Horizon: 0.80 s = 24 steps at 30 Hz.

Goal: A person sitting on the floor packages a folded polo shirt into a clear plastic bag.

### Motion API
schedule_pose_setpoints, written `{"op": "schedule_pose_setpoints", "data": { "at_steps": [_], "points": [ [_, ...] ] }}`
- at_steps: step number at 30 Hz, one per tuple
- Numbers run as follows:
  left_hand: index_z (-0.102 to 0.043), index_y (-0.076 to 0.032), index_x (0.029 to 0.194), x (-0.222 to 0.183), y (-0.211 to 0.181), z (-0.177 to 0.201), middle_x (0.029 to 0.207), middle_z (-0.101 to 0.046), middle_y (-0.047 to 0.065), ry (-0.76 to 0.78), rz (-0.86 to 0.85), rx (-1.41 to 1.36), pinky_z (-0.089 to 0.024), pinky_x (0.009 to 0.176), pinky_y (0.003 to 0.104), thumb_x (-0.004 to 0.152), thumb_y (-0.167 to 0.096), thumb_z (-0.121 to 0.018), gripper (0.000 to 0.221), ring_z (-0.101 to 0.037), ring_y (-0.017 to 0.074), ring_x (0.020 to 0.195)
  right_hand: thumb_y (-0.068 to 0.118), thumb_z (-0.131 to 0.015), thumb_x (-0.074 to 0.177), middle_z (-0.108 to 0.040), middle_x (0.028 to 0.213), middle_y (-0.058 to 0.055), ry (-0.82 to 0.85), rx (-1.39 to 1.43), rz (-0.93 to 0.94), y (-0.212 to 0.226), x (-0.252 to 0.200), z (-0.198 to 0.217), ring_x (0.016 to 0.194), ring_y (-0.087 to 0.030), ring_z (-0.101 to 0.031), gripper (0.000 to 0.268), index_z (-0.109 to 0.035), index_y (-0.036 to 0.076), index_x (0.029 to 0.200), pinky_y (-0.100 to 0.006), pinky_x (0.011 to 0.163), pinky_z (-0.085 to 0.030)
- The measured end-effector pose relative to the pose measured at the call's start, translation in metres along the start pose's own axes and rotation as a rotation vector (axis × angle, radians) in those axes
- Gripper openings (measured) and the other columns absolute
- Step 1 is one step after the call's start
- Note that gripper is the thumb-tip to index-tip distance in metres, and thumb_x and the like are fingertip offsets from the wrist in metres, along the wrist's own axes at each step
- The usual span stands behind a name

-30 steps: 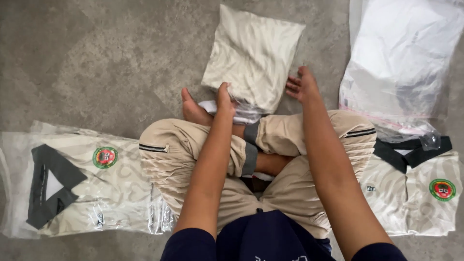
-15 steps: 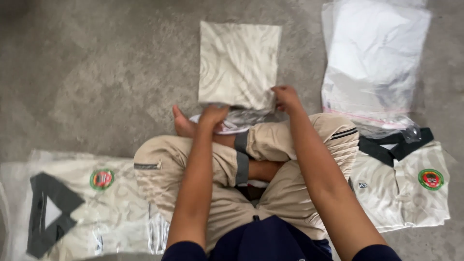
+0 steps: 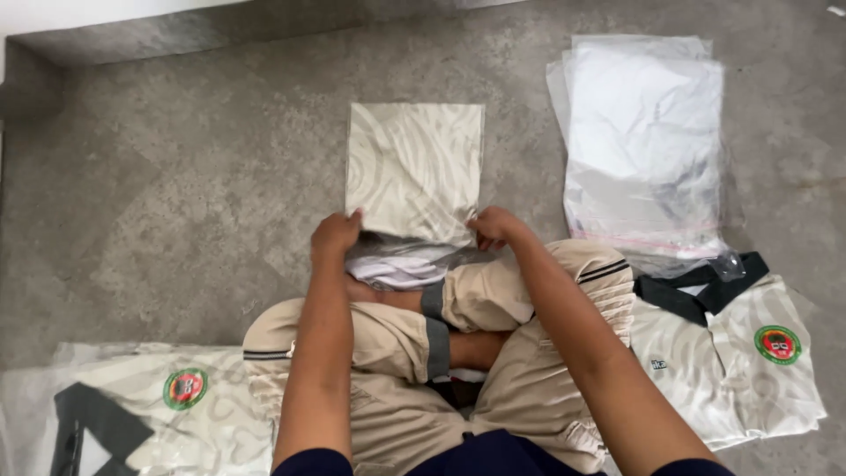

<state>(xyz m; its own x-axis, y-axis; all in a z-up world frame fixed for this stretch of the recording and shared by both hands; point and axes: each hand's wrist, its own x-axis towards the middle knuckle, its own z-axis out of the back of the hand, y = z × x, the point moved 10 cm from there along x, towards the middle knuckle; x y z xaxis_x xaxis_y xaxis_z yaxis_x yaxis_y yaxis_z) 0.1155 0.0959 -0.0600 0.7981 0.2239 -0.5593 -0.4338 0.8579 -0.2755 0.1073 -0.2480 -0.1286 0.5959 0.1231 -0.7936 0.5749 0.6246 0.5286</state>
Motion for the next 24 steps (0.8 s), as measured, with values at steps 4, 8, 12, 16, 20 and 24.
{"op": "schedule_pose_setpoints", "data": {
  "at_steps": [4,8,12,16,20,24],
  "points": [
    [-0.061,0.001,0.105,0.018,-0.017,-0.018,0.104,-0.06,0.023,-0.068,-0.168,-0.272,-0.044,0.087,0.05,0.088,-0.058,-0.038,0.065,-0.055,0.0397,0.104,0.038,-0.055,0.087,-0.063,0.073,-0.017,-0.393,0.052,0.281,0.0,0.04,0.055,0.06,-0.029,-0.065,0.038,-0.064,0.001,0.091,-0.039,0.049,-0.052],
    [-0.054,-0.005,0.113,0.008,-0.011,-0.015,0.107,-0.06,0.019,-0.052,-0.046,-0.168,-0.045,0.084,0.051,0.087,-0.062,-0.037,0.065,-0.057,0.036,0.105,0.034,-0.057,0.082,-0.062,0.077,-0.013,-0.54,0.132,0.245,-0.006,0.018,0.075,0.057,-0.024,-0.064,0.034,-0.059,0.005,0.1,-0.037,0.046,-0.053],
    [-0.047,-0.001,0.12,-0.017,-0.009,-0.001,0.115,-0.057,0.024,-0.027,0.019,-0.179,-0.043,0.088,0.052,0.086,-0.06,-0.038,0.068,-0.056,0.0382,0.107,0.031,-0.057,0.083,-0.061,0.081,-0.02,-0.429,-0.005,0.21,0.017,-0.018,0.052,0.052,-0.028,-0.062,0.04,-0.053,-0.001,0.106,-0.041,0.048,-0.051],
    [-0.026,0.008,0.131,-0.04,-0.018,-0.004,0.111,-0.056,0.03,0.194,0.018,-0.346,-0.044,0.086,0.049,0.078,-0.051,-0.059,0.087,-0.061,0.0386,0.096,0.032,-0.056,0.086,-0.06,0.077,-0.016,-0.494,0.063,0.266,0.028,-0.043,0.059,0.055,-0.026,-0.063,0.045,-0.047,0.003,0.118,-0.037,0.049,-0.049],
    [-0.022,0.008,0.126,-0.037,-0.021,-0.016,0.108,-0.052,0.031,0.25,0.003,-0.706,-0.054,0.066,0.047,0.072,-0.014,-0.076,0.08,-0.062,0.0426,0.088,0.023,-0.048,0.09,-0.057,0.074,-0.009,-0.491,0.399,0.278,0.023,-0.047,0.069,0.053,-0.017,-0.06,0.037,-0.047,0.002,0.121,-0.024,0.042,-0.046],
    [-0.03,-0.005,0.129,-0.016,-0.021,-0.005,0.076,-0.057,0.016,0.051,-0.108,-0.855,-0.052,0.046,0.032,0.074,-0.021,-0.074,0.073,-0.061,0.0252,0.054,0.013,-0.037,0.087,-0.055,0.076,-0.006,-0.475,0.534,0.276,0.05,-0.095,0.06,0.056,-0.014,-0.059,0.033,-0.052,0.004,0.116,-0.02,0.043,-0.045]
  ]
}}
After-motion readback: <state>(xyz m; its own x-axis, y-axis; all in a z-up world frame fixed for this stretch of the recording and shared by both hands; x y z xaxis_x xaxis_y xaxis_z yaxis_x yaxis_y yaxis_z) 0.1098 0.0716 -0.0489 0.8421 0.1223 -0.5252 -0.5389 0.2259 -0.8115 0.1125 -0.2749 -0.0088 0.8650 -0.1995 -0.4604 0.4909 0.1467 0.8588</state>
